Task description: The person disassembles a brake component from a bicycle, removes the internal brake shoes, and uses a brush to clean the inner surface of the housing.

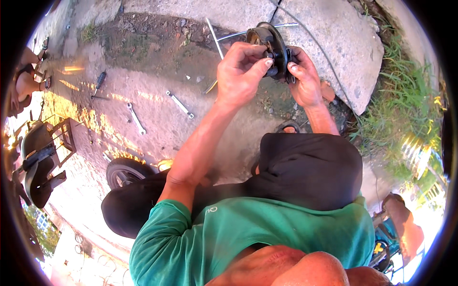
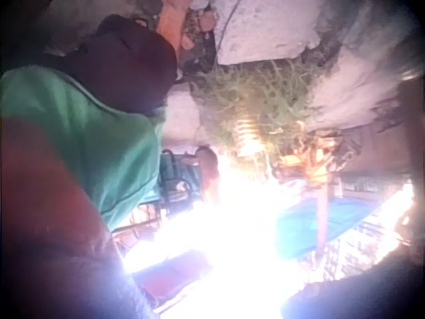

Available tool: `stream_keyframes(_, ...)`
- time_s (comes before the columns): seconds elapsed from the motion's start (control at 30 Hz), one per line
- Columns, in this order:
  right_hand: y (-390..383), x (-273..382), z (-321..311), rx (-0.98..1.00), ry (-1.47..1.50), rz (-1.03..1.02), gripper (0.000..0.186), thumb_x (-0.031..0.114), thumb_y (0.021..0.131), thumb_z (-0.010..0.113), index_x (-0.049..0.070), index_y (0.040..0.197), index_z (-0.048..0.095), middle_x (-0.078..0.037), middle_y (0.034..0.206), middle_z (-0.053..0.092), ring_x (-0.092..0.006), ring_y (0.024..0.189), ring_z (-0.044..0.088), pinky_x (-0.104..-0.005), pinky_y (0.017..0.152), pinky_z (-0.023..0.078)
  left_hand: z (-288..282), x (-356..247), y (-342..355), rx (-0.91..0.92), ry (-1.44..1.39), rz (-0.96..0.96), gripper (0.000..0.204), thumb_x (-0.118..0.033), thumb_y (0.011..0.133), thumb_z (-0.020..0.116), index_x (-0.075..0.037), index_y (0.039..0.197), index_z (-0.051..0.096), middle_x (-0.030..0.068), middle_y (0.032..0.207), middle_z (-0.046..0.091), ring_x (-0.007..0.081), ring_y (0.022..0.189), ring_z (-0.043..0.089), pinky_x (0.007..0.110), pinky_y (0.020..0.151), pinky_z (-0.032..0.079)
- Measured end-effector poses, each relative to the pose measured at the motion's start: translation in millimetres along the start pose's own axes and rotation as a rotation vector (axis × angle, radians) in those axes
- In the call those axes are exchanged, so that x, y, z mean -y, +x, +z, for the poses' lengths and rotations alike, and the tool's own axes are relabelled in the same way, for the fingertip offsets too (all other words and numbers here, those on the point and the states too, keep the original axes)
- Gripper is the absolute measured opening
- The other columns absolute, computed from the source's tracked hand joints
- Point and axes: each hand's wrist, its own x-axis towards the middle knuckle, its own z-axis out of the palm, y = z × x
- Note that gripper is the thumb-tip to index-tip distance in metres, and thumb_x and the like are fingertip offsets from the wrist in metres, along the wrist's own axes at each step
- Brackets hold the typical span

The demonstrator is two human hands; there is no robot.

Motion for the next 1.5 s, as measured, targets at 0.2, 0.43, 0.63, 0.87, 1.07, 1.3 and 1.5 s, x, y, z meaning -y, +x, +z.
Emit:
stream_keyframes(0.2,3.5,1.6,0.4,-0.056,0.013,0.127,0.037,0.016,0.097,0.052,0.002,0.131,0.055,-0.004,0.109,0.065,-0.01,0.087,0.06,-0.026,0.069,0.048,1.7,-2.0,-2.5,-0.034,0.037,-0.064,0.02,0.002,0.088,0.077,0.004,0.106,0.067,0.0063,0.099,0.067,0.0108,0.083,0.066,0.026,0.075,0.056)
stream_keyframes(0.43,4.6,10.4,9.5,-0.069,-0.292,0.03,0.027,0.014,0.098,0.054,0.005,0.122,0.059,-0.001,0.098,0.065,-0.009,0.081,0.056,-0.0258,0.071,0.046,-0.1,-8.3,-1.6,-0.033,0.066,-0.064,0.022,0.001,0.087,0.079,0.004,0.104,0.066,0.0066,0.097,0.068,0.0108,0.081,0.066,0.026,0.074,0.056)
stream_keyframes(0.63,5.7,6.0,12.9,-0.046,-0.185,-0.03,0.025,0.016,0.099,0.055,0.004,0.12,0.061,-0.001,0.097,0.064,-0.0096,0.082,0.058,-0.0263,0.071,0.046,-0.1,-16.0,-1.6,-0.04,0.114,-0.054,0.022,0.001,0.085,0.079,0.003,0.103,0.066,0.0068,0.095,0.069,0.0106,0.081,0.066,0.026,0.073,0.056)
stream_keyframes(0.87,2.6,-0.4,16.4,-0.168,-0.197,0.001,0.023,0.023,0.102,0.057,0.004,0.113,0.065,0.001,0.088,0.063,-0.0078,0.076,0.055,-0.0258,0.065,0.044,4.2,-20.6,-5.4,-0.048,0.239,-0.062,0.022,0.0,0.085,0.078,0.004,0.104,0.067,0.0081,0.094,0.071,0.0108,0.081,0.067,0.027,0.073,0.056)
stream_keyframes(1.07,6.4,-18.1,7.6,-0.102,-0.153,-0.026,0.03,0.028,0.104,0.054,0.006,0.122,0.064,-0.001,0.1,0.065,-0.0095,0.086,0.058,-0.0267,0.074,0.047,4.6,-23.3,-4.6,-0.054,0.283,-0.046,0.021,0.001,0.087,0.076,0.005,0.106,0.068,0.0086,0.092,0.073,0.0109,0.081,0.067,0.026,0.073,0.056)
stream_keyframes(1.3,4.1,-7.0,-1.4,0.204,0.242,0.107,0.056,0.04,0.107,0.053,0.007,0.152,0.047,-0.004,0.138,0.061,-0.0181,0.127,0.057,-0.036,0.108,0.044,10.5,-21.4,-7.2,0.037,0.281,-0.017,0.019,0.003,0.087,0.076,0.004,0.104,0.068,0.0079,0.091,0.072,0.0107,0.081,0.067,0.026,0.072,0.056)
stream_keyframes(1.5,11.7,-35.7,-34.3,0.39,0.373,0.218,0.06,0.05,0.107,0.051,0.005,0.145,0.052,-0.01,0.142,0.061,-0.023,0.133,0.057,-0.0441,0.113,0.044,12.3,-15.9,-11.1,0.131,0.427,0.04,0.018,0.001,0.086,0.079,0.001,0.1,0.068,0.0051,0.089,0.071,0.0098,0.079,0.067,0.027,0.07,0.056)
